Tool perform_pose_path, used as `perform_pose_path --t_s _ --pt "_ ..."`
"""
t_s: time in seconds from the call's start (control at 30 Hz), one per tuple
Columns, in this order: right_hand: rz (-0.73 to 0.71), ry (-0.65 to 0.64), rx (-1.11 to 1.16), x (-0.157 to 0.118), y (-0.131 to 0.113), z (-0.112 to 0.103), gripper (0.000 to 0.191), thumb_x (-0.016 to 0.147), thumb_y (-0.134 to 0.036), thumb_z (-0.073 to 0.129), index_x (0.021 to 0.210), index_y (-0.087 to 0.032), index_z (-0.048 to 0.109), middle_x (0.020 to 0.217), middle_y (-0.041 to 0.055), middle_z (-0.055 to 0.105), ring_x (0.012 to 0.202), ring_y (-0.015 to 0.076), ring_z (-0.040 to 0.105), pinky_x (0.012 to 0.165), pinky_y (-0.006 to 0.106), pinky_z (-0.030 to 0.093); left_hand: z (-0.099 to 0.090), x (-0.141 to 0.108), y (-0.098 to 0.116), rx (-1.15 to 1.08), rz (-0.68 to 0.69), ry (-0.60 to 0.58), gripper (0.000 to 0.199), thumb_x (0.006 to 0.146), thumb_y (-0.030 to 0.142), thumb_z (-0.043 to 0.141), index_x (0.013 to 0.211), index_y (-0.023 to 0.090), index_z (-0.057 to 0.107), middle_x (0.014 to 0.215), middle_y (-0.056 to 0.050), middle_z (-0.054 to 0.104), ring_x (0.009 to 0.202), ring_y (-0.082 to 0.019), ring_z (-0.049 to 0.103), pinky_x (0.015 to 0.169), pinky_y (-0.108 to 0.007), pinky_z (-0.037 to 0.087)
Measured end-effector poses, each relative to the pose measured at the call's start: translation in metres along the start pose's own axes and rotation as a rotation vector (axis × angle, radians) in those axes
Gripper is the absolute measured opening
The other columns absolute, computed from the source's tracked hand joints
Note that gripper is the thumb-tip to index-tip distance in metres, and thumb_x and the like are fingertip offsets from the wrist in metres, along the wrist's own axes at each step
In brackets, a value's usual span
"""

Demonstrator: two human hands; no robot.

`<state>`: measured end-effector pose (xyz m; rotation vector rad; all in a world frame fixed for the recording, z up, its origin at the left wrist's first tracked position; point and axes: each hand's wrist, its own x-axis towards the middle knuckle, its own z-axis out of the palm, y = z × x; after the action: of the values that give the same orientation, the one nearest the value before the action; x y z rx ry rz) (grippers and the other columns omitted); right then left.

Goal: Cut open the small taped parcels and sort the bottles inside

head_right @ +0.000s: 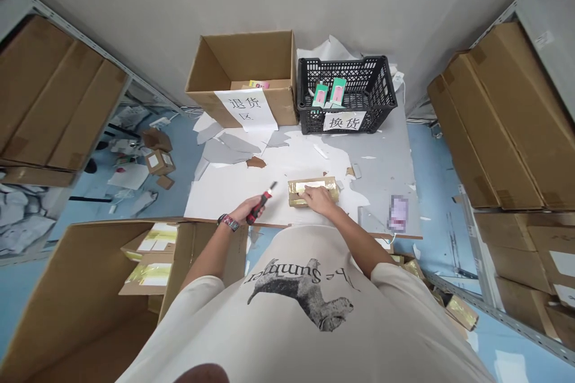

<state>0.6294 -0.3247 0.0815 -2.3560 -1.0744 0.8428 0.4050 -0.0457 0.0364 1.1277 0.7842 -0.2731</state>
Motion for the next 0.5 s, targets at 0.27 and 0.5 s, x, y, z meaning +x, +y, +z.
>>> perform_pose_path --t_s 0.27,0.5 --pt "0.126 0.023 -0.349 0.029 -0.023 0.001 0.06 0.092 -0.011 0.08 0.148 -0.026 0.065 0.152 0.0143 0.064 0.123 0.0308 0.067 0.091 0.035 0.055 0.016 0.0 -0.035 -0.225 0.363 0.755 0.071 0.091 0.062 0.074 0.147 0.019 0.071 0.088 -0.003 0.07 0.071 -0.016 0.065 0.067 -0.029 0.056" --pt "-0.197 -0.122 -0.495 0.035 -0.013 -0.006 0.038 0.107 -0.011 0.054 0.141 -0.018 0.069 0.131 0.021 0.076 0.123 0.0372 0.064 0.098 0.042 0.055 0.036 -0.02 -0.047 0.528 0.56 0.316 0.059 0.103 0.051 0.072 0.156 0.025 0.074 0.127 -0.011 0.078 0.109 -0.025 0.07 0.103 -0.04 0.056"
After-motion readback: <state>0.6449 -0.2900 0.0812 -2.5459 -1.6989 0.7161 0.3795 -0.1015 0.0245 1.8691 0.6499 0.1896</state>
